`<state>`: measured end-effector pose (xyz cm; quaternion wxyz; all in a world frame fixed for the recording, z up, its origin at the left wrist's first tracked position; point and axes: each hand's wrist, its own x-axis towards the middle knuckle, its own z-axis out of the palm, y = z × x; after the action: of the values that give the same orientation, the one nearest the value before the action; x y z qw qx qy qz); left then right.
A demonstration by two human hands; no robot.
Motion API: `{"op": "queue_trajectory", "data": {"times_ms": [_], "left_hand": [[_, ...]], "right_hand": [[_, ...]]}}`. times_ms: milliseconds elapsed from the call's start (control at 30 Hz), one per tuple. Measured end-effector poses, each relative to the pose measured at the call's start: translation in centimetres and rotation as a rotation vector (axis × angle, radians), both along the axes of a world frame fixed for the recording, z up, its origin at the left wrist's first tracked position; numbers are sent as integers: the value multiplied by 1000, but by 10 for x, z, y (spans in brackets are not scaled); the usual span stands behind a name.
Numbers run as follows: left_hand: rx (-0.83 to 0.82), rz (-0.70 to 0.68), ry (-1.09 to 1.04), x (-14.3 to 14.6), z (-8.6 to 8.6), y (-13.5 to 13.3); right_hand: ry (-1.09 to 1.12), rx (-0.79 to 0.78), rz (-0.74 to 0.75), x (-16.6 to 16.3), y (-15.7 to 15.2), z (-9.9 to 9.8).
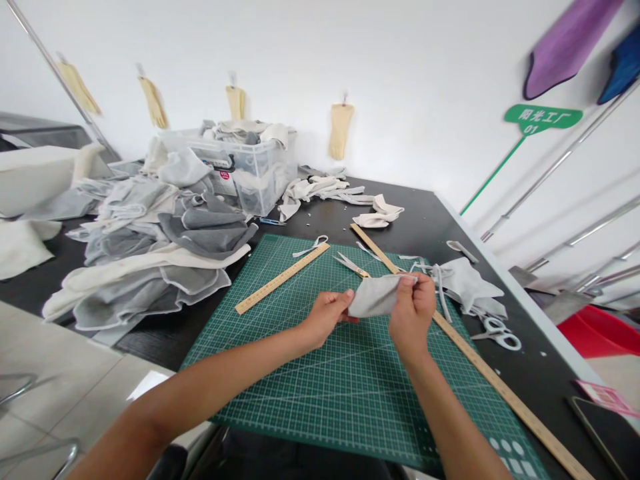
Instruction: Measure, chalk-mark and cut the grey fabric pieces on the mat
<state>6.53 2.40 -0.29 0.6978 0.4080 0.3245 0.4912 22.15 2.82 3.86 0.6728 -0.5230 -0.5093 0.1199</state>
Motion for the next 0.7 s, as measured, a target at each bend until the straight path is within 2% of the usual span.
{"op": "queue_trajectory", "data": {"times_ms": [133, 233, 433, 533, 700], "left_hand": [[-30, -75, -147, -4, 12, -4], [-27, -31, -97, -7, 17, -5], [156, 137, 45, -9, 18, 2], [234, 223, 107, -11, 19, 7], [329, 267, 282, -17, 16, 14]], "right_hand": [[-29, -4, 114, -4, -4, 2], [-78, -30, 163, -11, -10, 1], [-253, -78, 43, -17, -12, -7], [-268, -106, -6, -17, -10, -10], [-263, -128, -12, -19, -9, -11]]}}
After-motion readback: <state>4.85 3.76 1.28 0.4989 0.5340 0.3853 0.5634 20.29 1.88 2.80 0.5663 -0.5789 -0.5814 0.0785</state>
